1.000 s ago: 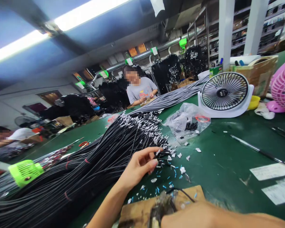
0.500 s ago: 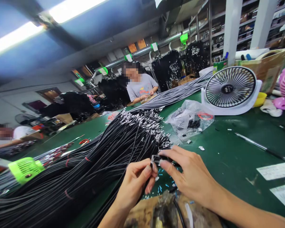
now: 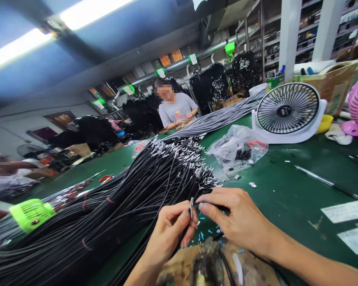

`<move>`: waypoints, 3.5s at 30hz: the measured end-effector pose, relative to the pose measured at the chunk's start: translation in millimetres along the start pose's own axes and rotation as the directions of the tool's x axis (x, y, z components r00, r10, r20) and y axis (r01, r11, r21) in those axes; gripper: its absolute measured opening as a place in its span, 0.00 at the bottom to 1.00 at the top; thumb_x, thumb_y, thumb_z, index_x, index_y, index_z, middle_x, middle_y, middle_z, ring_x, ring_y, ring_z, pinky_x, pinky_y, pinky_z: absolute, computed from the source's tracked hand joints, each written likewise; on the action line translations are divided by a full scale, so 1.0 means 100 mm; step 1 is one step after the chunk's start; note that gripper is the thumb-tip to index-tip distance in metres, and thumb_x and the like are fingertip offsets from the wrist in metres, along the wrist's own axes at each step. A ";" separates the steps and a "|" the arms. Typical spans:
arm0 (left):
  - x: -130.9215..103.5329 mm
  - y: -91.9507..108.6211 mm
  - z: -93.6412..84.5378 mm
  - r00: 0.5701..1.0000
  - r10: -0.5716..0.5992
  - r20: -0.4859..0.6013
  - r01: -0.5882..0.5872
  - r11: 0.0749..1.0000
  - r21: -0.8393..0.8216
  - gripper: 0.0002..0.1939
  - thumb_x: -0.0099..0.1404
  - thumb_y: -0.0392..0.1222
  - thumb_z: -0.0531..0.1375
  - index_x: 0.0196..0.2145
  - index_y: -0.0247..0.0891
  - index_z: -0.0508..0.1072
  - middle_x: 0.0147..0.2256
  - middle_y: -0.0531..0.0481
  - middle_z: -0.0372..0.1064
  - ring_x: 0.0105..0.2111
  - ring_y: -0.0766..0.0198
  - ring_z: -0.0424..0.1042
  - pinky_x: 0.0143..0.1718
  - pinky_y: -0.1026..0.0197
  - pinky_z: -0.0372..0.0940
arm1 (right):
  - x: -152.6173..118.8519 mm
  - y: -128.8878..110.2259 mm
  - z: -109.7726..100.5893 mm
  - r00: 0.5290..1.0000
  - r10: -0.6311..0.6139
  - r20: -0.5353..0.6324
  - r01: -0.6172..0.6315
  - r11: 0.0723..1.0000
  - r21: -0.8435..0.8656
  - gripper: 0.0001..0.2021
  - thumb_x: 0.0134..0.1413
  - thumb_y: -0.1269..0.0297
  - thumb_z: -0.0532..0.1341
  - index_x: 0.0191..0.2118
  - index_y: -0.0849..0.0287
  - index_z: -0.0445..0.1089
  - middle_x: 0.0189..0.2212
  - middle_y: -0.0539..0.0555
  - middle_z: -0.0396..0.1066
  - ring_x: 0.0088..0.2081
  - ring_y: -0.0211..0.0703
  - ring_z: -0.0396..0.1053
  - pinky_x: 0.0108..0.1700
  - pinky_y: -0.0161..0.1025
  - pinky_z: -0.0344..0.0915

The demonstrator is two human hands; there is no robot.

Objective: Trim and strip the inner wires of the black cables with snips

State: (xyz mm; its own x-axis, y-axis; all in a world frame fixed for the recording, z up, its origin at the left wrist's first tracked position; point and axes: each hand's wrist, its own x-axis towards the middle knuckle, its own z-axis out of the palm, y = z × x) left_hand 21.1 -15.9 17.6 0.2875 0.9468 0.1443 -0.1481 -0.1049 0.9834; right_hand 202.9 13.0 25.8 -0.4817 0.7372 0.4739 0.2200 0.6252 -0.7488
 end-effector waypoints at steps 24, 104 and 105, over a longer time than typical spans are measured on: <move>-0.10 -0.11 0.07 0.822 0.546 0.159 -0.366 0.293 0.883 0.18 0.60 0.25 0.56 0.46 0.39 0.72 0.29 0.47 0.71 0.27 0.65 0.69 0.30 0.65 0.65 | -0.02 0.01 0.02 0.995 0.000 -0.103 -0.022 0.977 -0.210 0.08 0.53 0.74 0.56 0.25 0.61 0.69 0.23 0.51 0.65 0.24 0.37 0.62 0.26 0.34 0.58; -0.13 -0.06 0.07 0.724 0.690 0.019 -0.470 0.472 0.746 0.16 0.56 0.21 0.54 0.30 0.40 0.74 0.30 0.53 0.65 0.31 0.68 0.67 0.30 0.67 0.64 | -0.02 -0.05 0.13 0.993 0.121 0.009 -0.121 0.980 0.157 0.13 0.61 0.61 0.53 0.34 0.57 0.74 0.29 0.51 0.73 0.31 0.39 0.69 0.34 0.35 0.62; -0.13 -0.06 0.07 0.703 0.710 0.035 -0.469 0.426 0.773 0.16 0.56 0.20 0.53 0.31 0.39 0.74 0.31 0.52 0.65 0.31 0.68 0.67 0.31 0.67 0.65 | -0.02 -0.05 0.14 0.992 0.127 0.008 -0.126 0.979 0.158 0.13 0.61 0.61 0.53 0.33 0.58 0.74 0.29 0.51 0.74 0.32 0.39 0.69 0.34 0.35 0.63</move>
State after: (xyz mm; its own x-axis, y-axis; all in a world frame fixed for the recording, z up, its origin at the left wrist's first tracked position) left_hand 24.7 -29.2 10.5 0.1303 0.5803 0.8039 0.5337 -0.7244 0.4364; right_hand 191.4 4.4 22.3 -0.4564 0.8084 0.3717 0.1418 0.4785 -0.8665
